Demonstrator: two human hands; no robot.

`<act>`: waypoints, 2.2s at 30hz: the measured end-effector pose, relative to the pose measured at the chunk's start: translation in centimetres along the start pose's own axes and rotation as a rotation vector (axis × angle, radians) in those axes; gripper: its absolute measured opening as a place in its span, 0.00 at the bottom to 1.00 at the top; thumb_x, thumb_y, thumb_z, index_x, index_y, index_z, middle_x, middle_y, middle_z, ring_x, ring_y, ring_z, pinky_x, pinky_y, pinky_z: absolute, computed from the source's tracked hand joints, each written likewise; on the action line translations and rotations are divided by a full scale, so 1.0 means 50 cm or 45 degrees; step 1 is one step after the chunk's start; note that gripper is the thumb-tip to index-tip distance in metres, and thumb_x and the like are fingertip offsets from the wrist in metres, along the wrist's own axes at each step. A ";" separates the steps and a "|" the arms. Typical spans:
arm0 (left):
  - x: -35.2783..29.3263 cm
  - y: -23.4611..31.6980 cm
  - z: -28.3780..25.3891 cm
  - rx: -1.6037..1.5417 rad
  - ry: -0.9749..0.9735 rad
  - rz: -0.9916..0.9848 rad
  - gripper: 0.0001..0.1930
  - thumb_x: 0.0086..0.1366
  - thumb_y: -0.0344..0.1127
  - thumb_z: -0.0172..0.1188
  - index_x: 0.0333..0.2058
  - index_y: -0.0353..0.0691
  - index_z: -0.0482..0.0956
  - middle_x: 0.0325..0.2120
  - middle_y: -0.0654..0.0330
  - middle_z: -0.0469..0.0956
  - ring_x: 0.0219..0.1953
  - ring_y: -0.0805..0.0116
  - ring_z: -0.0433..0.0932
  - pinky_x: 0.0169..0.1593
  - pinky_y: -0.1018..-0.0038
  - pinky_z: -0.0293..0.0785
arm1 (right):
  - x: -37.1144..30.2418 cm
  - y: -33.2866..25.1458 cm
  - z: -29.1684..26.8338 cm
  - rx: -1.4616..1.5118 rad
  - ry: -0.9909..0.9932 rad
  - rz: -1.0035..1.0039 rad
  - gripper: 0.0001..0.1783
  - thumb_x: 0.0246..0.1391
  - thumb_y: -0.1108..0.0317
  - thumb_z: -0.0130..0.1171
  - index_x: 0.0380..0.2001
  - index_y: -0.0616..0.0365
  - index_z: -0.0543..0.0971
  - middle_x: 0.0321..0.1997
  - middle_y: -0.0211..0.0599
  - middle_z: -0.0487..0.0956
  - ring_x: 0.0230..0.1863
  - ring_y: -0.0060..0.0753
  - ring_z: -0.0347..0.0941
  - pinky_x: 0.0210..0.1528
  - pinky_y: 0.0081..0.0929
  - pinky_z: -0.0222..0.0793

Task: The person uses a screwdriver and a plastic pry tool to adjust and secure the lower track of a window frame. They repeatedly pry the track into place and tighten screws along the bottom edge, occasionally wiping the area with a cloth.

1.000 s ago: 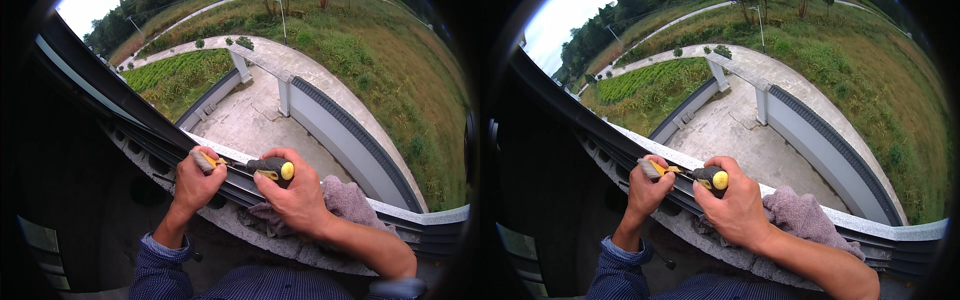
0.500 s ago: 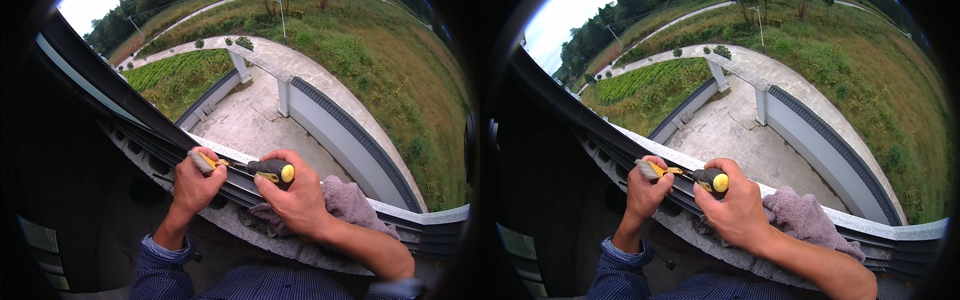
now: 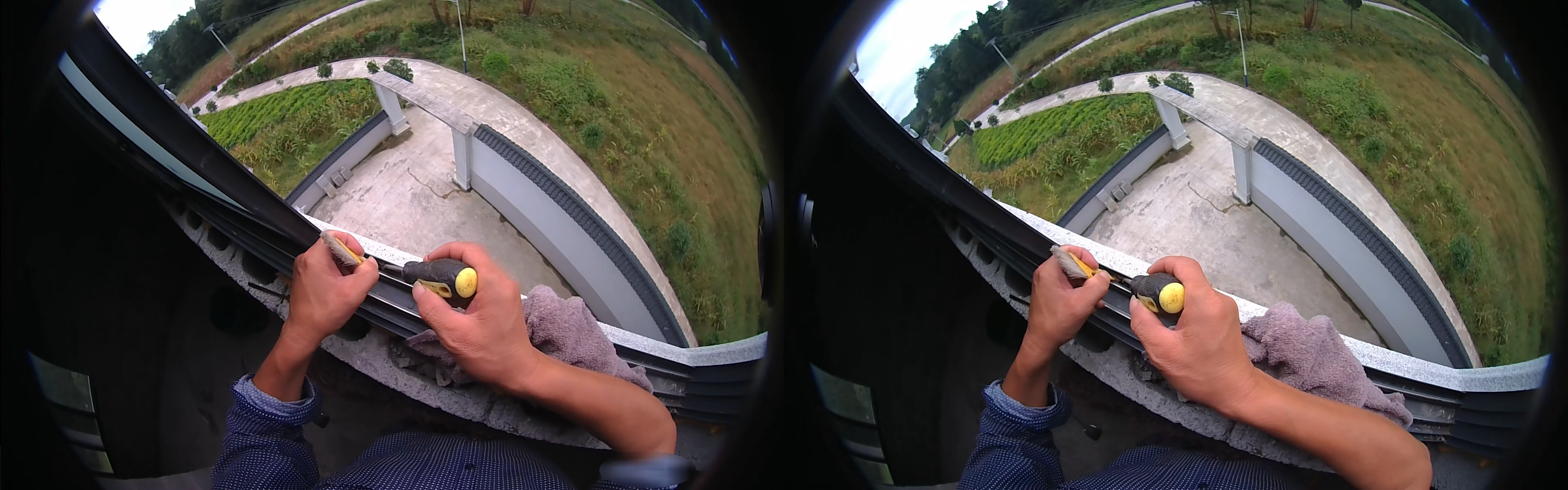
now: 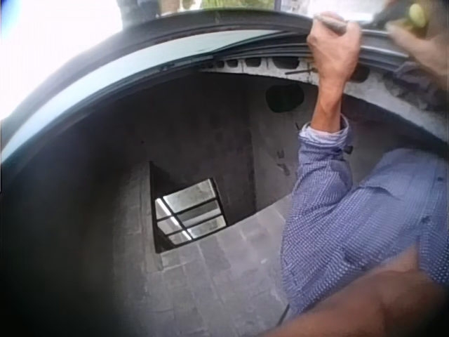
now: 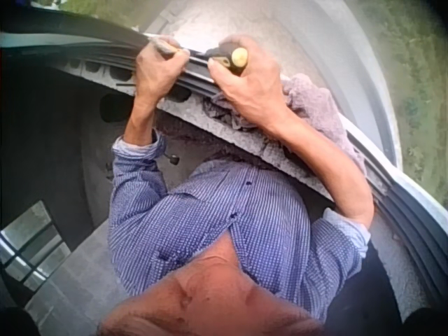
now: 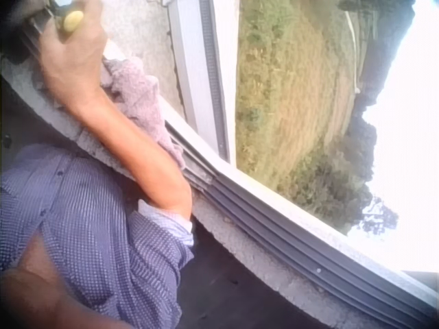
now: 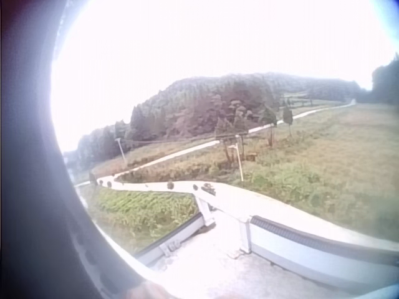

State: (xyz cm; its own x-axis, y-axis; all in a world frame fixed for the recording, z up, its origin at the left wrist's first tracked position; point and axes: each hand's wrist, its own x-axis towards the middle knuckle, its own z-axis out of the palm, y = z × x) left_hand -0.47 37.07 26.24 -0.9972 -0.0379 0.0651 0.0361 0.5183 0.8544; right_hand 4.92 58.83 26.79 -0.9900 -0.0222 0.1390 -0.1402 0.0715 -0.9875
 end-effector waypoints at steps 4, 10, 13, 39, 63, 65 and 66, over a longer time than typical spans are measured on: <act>0.001 0.003 0.003 -0.009 0.020 0.028 0.11 0.59 0.31 0.72 0.36 0.34 0.80 0.23 0.64 0.82 0.26 0.78 0.79 0.34 0.74 0.78 | 0.001 0.003 0.001 0.051 -0.007 0.052 0.19 0.63 0.68 0.69 0.52 0.61 0.76 0.28 0.40 0.82 0.28 0.26 0.80 0.34 0.30 0.78; -0.008 -0.002 -0.003 -0.037 0.045 0.029 0.10 0.60 0.30 0.71 0.36 0.34 0.79 0.23 0.65 0.80 0.25 0.80 0.78 0.32 0.76 0.76 | 0.000 0.008 -0.005 0.117 -0.011 0.115 0.18 0.63 0.67 0.69 0.52 0.61 0.77 0.29 0.40 0.83 0.30 0.25 0.81 0.36 0.28 0.79; -0.013 0.003 -0.002 -0.088 0.055 0.022 0.09 0.61 0.29 0.71 0.36 0.34 0.79 0.23 0.64 0.81 0.25 0.80 0.79 0.32 0.76 0.76 | 0.001 0.008 -0.010 0.051 -0.028 0.048 0.19 0.62 0.67 0.70 0.52 0.61 0.77 0.31 0.40 0.84 0.32 0.26 0.82 0.37 0.29 0.79; -0.050 0.039 -0.031 -0.306 0.125 0.115 0.12 0.64 0.26 0.71 0.43 0.35 0.79 0.31 0.65 0.83 0.33 0.81 0.79 0.38 0.79 0.77 | -0.010 -0.034 -0.082 0.034 0.133 -0.033 0.20 0.61 0.69 0.72 0.53 0.62 0.78 0.39 0.38 0.86 0.39 0.21 0.82 0.44 0.24 0.79; -0.045 0.004 -0.016 0.071 -0.069 0.180 0.12 0.61 0.30 0.72 0.42 0.36 0.80 0.28 0.62 0.85 0.31 0.74 0.84 0.39 0.73 0.81 | -0.045 -0.003 -0.035 0.084 0.041 0.138 0.20 0.63 0.68 0.71 0.53 0.64 0.77 0.34 0.36 0.86 0.33 0.19 0.82 0.36 0.24 0.79; -0.045 0.002 -0.015 0.052 -0.069 0.182 0.12 0.61 0.30 0.72 0.42 0.36 0.80 0.28 0.62 0.85 0.31 0.75 0.84 0.40 0.74 0.81 | -0.043 -0.004 -0.033 0.072 0.043 0.166 0.20 0.63 0.68 0.71 0.54 0.64 0.77 0.33 0.35 0.86 0.33 0.19 0.81 0.36 0.23 0.79; -0.046 0.000 -0.015 0.044 -0.067 0.182 0.12 0.61 0.30 0.72 0.42 0.36 0.80 0.28 0.62 0.85 0.31 0.75 0.84 0.40 0.74 0.81 | -0.041 -0.005 -0.032 0.067 0.043 0.179 0.20 0.64 0.68 0.71 0.54 0.64 0.76 0.33 0.35 0.86 0.33 0.19 0.81 0.36 0.23 0.78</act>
State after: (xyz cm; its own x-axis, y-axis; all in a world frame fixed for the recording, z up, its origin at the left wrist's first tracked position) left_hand 1.85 36.53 26.49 -0.9841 0.0827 0.1570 0.1766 0.5443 0.8201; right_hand 6.97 60.43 26.88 -0.9998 0.0176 0.0006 -0.0002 0.0193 -0.9998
